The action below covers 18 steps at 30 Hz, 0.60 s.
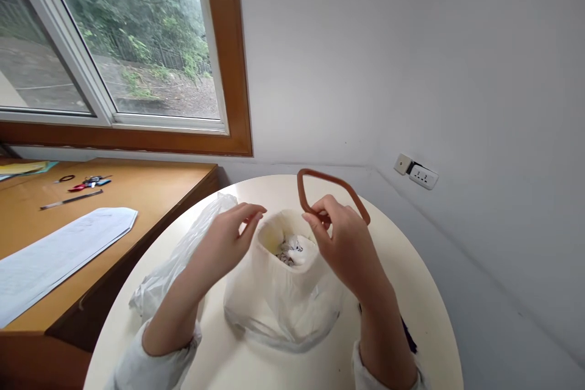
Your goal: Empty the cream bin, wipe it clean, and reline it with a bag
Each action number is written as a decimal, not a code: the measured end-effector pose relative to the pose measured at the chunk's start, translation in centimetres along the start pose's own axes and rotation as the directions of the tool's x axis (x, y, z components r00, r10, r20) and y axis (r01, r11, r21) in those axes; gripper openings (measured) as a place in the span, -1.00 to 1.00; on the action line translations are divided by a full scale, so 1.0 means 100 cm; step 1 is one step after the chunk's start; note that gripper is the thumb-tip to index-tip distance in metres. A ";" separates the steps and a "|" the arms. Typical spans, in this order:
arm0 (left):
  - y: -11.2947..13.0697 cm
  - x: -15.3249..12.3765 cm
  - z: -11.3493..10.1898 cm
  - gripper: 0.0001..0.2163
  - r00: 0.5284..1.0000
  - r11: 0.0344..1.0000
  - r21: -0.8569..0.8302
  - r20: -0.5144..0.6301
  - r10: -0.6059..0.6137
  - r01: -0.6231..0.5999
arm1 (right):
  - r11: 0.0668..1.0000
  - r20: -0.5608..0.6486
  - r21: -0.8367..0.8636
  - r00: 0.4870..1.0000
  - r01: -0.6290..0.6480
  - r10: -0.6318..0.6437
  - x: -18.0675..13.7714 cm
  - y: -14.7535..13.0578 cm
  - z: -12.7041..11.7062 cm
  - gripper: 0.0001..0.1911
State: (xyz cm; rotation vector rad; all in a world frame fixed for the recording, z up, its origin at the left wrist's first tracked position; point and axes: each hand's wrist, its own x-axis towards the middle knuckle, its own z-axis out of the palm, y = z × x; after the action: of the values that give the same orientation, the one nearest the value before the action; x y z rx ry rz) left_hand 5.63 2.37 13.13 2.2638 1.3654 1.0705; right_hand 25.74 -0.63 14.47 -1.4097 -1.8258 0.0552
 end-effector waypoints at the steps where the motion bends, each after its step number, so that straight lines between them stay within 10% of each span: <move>1: -0.006 0.004 -0.003 -0.74 0.998 0.998 -0.025 -0.008 -0.058 0.058 | 1.000 0.016 -0.015 1.000 0.008 -0.008 -0.001 -0.004 0.004 -0.84; 18: -0.030 0.018 -0.002 -0.67 0.964 0.895 -0.368 0.179 -0.196 0.250 | 0.923 0.258 -0.155 0.917 0.352 -0.306 -0.009 -0.027 0.056 -0.80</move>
State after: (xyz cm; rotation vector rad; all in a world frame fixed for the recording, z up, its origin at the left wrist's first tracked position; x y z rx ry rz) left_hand 4.09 5.46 12.31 1.8092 1.1975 0.9842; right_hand 20.21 -0.03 11.52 -1.2455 -2.2964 -0.1486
